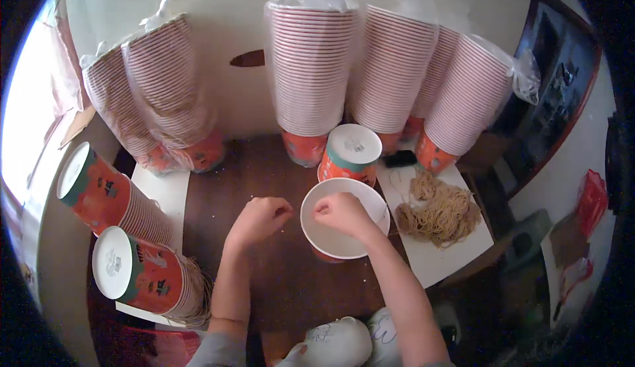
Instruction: Threading and tying strings through holes in paper buckets to create handles for a holiday-themed product.
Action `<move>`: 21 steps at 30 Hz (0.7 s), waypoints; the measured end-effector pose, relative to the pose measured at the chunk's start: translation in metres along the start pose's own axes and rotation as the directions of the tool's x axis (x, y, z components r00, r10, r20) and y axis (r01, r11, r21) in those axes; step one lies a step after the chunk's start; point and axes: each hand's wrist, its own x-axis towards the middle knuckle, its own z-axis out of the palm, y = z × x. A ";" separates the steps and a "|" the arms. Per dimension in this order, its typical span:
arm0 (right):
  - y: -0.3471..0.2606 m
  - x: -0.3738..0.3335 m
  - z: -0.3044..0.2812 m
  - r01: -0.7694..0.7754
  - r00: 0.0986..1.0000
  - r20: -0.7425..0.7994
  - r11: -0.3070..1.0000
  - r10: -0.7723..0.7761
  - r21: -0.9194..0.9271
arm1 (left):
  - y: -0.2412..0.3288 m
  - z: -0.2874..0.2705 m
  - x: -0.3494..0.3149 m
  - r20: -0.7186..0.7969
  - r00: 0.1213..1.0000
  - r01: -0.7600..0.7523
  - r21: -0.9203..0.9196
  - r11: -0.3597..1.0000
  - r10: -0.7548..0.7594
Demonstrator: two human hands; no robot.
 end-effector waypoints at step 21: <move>-0.004 0.006 0.014 -0.053 0.999 -0.006 0.997 0.053 -0.061 | -0.004 0.010 0.006 0.137 0.990 -0.028 -0.006 1.000 0.028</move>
